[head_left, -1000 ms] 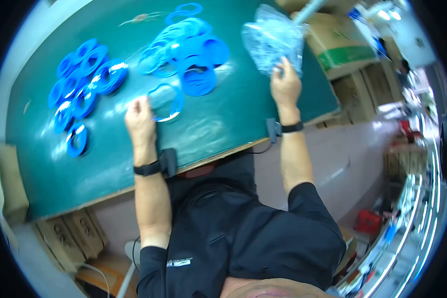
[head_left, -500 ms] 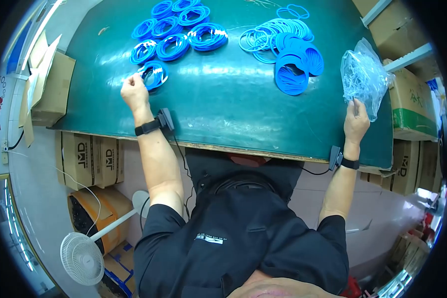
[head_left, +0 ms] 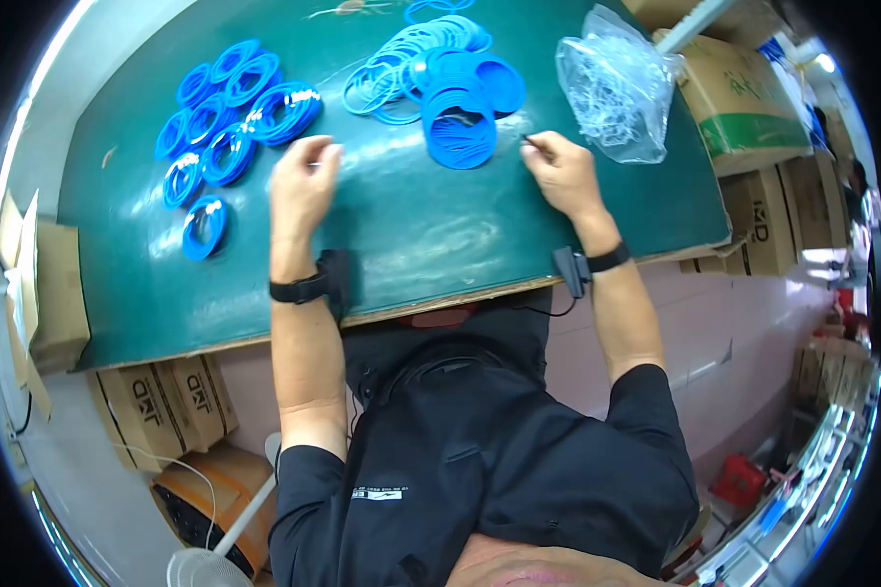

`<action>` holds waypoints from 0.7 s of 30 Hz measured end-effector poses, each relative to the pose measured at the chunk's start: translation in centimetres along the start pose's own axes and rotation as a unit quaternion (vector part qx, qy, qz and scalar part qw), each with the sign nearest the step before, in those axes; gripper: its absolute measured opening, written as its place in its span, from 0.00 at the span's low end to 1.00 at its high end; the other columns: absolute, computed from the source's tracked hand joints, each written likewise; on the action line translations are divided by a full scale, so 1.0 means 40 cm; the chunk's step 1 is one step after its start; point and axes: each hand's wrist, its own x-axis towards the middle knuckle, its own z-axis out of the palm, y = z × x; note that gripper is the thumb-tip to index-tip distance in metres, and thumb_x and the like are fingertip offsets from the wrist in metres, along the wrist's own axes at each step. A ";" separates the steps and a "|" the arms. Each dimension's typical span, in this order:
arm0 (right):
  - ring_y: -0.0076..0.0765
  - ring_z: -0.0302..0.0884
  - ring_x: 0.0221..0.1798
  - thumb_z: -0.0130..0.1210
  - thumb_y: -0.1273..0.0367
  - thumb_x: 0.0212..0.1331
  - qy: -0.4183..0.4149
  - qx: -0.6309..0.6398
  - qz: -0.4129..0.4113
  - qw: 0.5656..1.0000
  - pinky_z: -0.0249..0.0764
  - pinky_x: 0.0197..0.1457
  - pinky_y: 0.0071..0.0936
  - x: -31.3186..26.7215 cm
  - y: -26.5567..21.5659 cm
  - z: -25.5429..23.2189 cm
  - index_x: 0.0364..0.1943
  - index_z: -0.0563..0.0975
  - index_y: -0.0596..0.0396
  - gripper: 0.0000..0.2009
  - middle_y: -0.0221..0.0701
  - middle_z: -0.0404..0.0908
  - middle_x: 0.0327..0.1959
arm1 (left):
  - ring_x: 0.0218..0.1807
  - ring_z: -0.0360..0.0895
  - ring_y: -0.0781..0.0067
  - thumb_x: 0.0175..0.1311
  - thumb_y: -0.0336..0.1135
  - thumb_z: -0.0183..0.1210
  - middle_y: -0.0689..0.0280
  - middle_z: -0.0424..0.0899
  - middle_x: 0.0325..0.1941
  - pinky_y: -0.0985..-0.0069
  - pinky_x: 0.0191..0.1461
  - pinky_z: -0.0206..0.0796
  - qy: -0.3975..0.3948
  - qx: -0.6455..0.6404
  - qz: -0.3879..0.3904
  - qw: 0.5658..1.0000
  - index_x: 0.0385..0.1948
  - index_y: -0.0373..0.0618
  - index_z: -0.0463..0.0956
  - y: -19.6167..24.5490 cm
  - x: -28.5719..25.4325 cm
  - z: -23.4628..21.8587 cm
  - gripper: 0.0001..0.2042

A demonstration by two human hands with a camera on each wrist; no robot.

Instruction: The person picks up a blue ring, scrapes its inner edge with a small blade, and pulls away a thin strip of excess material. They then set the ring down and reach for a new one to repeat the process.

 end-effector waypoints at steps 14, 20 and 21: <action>0.42 0.85 0.32 0.67 0.58 0.56 -0.027 -0.079 0.022 0.996 0.77 0.37 0.37 0.021 -0.043 0.076 0.32 0.84 0.51 0.12 0.35 0.86 0.28 | 0.34 0.85 0.64 0.58 0.37 0.69 0.60 0.87 0.30 0.67 0.42 0.76 -0.061 0.050 -0.051 0.996 0.37 0.41 0.82 0.112 0.027 0.290 0.11; 0.41 0.84 0.31 0.67 0.59 0.57 -0.022 -0.058 0.031 0.998 0.77 0.35 0.37 0.021 -0.049 0.072 0.32 0.84 0.52 0.11 0.35 0.86 0.27 | 0.28 0.83 0.77 0.61 0.30 0.68 0.65 0.86 0.27 0.76 0.34 0.75 -0.066 -0.107 -0.120 0.985 0.37 0.37 0.81 0.104 0.003 0.289 0.08; 0.46 0.86 0.34 0.67 0.58 0.57 -0.028 -0.058 0.041 0.997 0.78 0.37 0.40 0.023 -0.052 0.071 0.31 0.84 0.51 0.12 0.37 0.87 0.29 | 0.28 0.83 0.77 0.61 0.30 0.68 0.65 0.86 0.27 0.76 0.34 0.75 -0.066 -0.108 -0.119 0.985 0.37 0.37 0.81 0.105 0.004 0.288 0.08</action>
